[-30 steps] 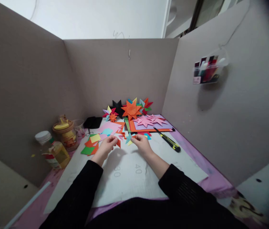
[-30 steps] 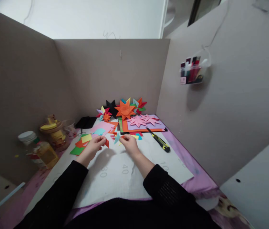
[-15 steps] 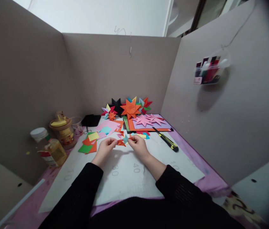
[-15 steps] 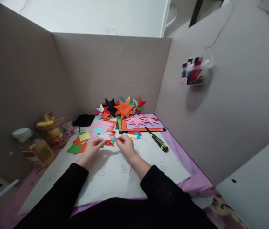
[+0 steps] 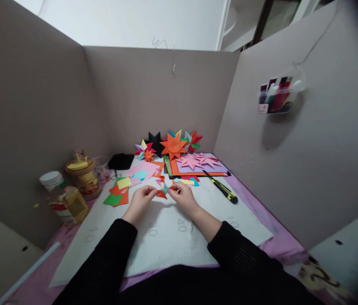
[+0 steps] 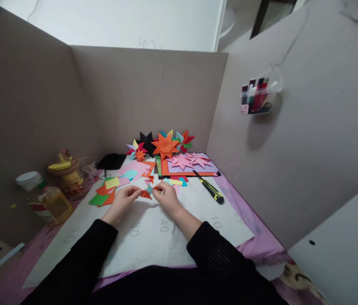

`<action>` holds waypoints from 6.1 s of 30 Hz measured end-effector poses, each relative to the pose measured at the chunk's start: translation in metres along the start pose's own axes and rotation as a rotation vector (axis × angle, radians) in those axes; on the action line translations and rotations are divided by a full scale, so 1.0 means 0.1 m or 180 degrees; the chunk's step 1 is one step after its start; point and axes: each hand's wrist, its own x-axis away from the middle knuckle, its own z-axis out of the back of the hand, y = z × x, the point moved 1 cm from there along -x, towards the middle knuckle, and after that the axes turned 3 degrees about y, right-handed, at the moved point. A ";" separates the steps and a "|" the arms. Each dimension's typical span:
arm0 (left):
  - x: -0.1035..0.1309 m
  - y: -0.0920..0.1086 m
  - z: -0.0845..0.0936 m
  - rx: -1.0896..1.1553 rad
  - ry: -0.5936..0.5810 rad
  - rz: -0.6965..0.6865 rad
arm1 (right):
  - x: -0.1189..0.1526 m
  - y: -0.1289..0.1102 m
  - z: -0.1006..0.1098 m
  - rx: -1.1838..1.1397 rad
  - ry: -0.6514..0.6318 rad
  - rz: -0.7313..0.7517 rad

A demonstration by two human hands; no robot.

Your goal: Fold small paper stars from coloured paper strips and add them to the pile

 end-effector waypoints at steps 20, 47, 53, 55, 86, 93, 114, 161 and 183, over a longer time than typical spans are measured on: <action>0.04 -0.01 -0.07 0.0101 -0.0009 -0.0055 | 0.03 -0.01 -0.04 -0.0079 -0.0291 -0.0128; 0.02 0.00 -0.06 0.0004 0.0086 -0.0131 | 0.02 -0.04 -0.05 -0.0397 -0.0408 -0.0353; 0.04 0.04 -0.08 -0.0158 0.0160 -0.0248 | 0.03 0.03 -0.10 -0.0413 -0.0555 -0.0450; 0.05 0.05 -0.09 -0.0177 0.0168 -0.0271 | 0.04 0.04 -0.10 -0.0396 -0.0577 -0.0477; 0.07 0.05 -0.11 0.0719 -0.0217 0.0501 | 0.02 0.08 -0.09 -0.0750 -0.0732 -0.0787; 0.05 0.01 -0.11 0.0633 -0.0257 0.0371 | 0.03 0.07 -0.10 -0.0772 -0.0845 -0.0821; 0.05 0.08 -0.02 0.0446 -0.0110 0.0067 | 0.02 0.07 -0.08 -0.0693 -0.0821 -0.1149; 0.04 0.08 -0.09 0.0893 -0.0110 0.0156 | 0.01 0.01 -0.10 -0.1069 -0.0974 -0.0806; 0.06 0.00 -0.08 -0.0565 -0.0009 -0.1294 | 0.01 0.07 -0.10 -0.0720 -0.0757 -0.0676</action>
